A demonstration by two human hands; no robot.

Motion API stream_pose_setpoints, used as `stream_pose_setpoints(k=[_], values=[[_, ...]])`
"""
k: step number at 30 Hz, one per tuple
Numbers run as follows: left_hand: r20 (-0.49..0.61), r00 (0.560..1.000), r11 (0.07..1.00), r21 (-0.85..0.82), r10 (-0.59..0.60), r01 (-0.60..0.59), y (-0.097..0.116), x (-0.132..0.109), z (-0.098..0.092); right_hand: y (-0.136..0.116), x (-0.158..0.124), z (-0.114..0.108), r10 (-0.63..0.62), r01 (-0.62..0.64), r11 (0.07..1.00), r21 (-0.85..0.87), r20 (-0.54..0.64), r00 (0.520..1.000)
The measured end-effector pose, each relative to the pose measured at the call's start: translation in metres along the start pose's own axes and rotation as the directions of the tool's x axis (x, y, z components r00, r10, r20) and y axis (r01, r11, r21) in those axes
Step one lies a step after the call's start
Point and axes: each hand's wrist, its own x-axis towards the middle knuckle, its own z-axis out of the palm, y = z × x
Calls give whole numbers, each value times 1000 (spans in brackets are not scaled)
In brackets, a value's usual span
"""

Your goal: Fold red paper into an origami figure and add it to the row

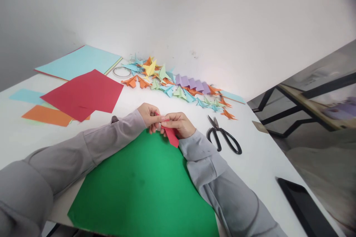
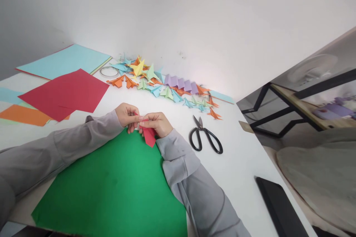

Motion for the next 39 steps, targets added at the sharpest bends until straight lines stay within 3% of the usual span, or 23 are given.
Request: stream_pose_setpoints(k=[6, 10, 20, 28, 35, 39], values=[[-118, 989, 995, -54, -91, 85, 7, 1, 3, -1, 0, 3, -36, 38, 999, 30, -60, 998], [-174, 980, 992, -92, -97, 82, 7, 1, 4, 3, 1, 1, -76, 77, 997, 14, -66, 995], [-111, 991, 979, -200, -70, 47, 6, -1, 2, 4, 2, 0, -80, 83, 996, 37, -59, 995], [-209, 975, 980, -199, -72, 30, 9, 2, 4, 3, 1, 1, -88, 91, 995, 30, -94, 992], [-135, 991, 975, -220, -6, -24, 6, 2, 1, 3, 1, 0, -75, 77, 997, 25, -80, 994], [-168, 985, 980, -197, -25, -9, 8, 1, 2, 3, 1, 0, -71, 74, 997, 28, -81, 994]])
